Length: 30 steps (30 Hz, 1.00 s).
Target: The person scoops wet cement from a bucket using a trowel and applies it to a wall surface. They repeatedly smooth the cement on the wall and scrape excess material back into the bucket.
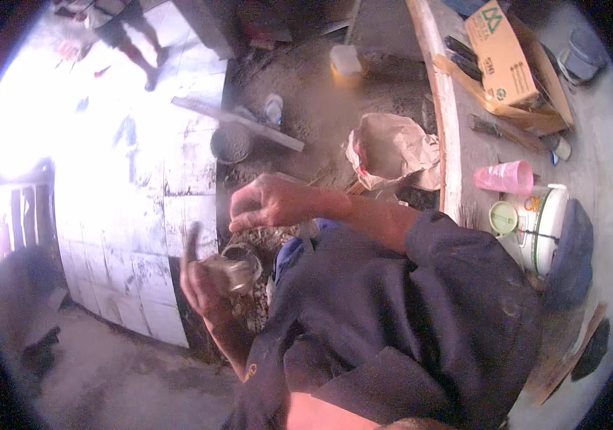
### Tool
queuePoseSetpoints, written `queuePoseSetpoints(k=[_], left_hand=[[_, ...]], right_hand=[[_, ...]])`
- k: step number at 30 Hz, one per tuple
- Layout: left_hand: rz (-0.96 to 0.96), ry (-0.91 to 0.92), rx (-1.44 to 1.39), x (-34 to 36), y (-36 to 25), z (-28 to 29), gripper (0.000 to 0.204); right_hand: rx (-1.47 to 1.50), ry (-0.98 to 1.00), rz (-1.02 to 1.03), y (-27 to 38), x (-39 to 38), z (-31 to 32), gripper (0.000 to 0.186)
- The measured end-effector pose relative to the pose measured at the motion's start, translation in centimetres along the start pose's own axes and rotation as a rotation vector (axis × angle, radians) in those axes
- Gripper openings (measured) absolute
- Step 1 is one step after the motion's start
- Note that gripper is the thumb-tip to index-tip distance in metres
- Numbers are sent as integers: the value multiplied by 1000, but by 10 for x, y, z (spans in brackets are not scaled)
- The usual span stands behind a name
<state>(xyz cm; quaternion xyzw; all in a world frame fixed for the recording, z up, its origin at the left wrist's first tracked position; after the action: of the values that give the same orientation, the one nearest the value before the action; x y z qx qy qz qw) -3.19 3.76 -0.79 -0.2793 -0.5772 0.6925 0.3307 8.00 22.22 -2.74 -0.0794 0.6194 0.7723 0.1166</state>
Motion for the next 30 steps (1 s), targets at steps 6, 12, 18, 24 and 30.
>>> queuePoseSetpoints(k=[6, 12, 18, 24, 30], left_hand=[[-474, -430, -140, 53, -2, -54, 56], [-600, 125, 703, 48, 3, -127, 44], [-410, 147, 308, 46, 16, -107, 64], [155, -155, 543, 4, 188, 36, 70], [771, -539, 654, -219, 364, 115, 67]], right_hand=[[567, -213, -6, -27, -28, -20, 43], [907, -616, -68, -57, -44, -1, 31], [205, -1123, -151, -40, -148, 105, 15], [-325, -1545, -332, -75, -307, 275, 35], [-1296, -911, -1196, -213, -449, 389, 65]])
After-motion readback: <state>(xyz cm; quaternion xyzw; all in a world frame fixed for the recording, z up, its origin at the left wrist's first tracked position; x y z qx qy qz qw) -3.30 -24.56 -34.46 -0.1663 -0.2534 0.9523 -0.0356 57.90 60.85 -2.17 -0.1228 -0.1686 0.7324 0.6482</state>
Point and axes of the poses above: each hand's wrist, its own x-axis towards the middle knuckle, its own z-axis out of the back of the hand, y = z × x, the point moved 5 cm from there along x, towards the middle knuckle, and after that the axes turned 9 degrees about -z, right-handed, at the moved point
